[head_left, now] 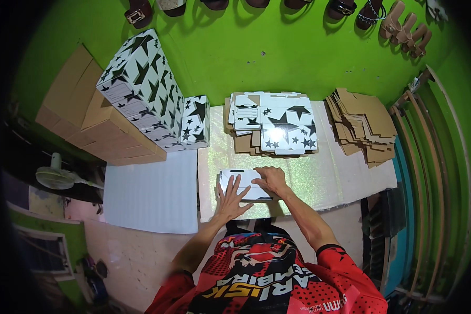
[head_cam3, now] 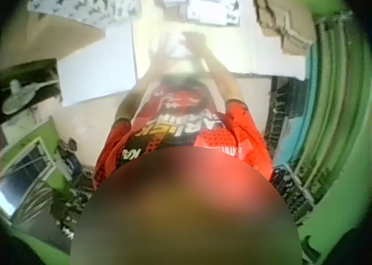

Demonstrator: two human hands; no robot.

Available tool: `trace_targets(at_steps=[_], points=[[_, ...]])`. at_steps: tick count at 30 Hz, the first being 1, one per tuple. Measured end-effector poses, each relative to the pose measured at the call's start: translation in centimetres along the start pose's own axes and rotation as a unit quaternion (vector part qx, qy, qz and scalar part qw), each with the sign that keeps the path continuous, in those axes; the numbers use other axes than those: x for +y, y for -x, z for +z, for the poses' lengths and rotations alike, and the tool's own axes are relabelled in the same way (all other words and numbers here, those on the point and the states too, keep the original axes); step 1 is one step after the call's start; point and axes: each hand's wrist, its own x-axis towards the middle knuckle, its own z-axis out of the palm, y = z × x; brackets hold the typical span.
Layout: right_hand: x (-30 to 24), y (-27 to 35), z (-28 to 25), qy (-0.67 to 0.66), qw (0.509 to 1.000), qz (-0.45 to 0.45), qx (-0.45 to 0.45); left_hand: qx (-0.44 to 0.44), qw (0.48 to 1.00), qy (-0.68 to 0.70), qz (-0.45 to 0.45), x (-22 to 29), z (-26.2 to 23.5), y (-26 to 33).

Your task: The recorder is folding flat cardboard components into complete shoe boxes.

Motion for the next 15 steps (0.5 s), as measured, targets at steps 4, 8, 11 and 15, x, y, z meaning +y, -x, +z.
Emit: trace_targets(at_steps=[4,8,11,15], points=[[0.2,-0.1,0.4,0.016,0.999,-0.012,0.036,0.01,1.0,0.0,-0.002,-0.4,0.6,0.1],[0.2,-0.7,0.5,0.039,0.999,0.022,-0.025,0.039,0.999,0.015,-0.013,-0.4,0.6,0.6],[-0.6,-1.1,1.0,0.029,1.0,0.011,0.0,0.042,0.998,0.026,-0.028,-0.2,0.4,0.7],[-3.0,-1.8,2.0,0.012,0.999,0.045,0.008,0.065,0.997,0.028,-0.024,-0.1,0.3,1.3]])
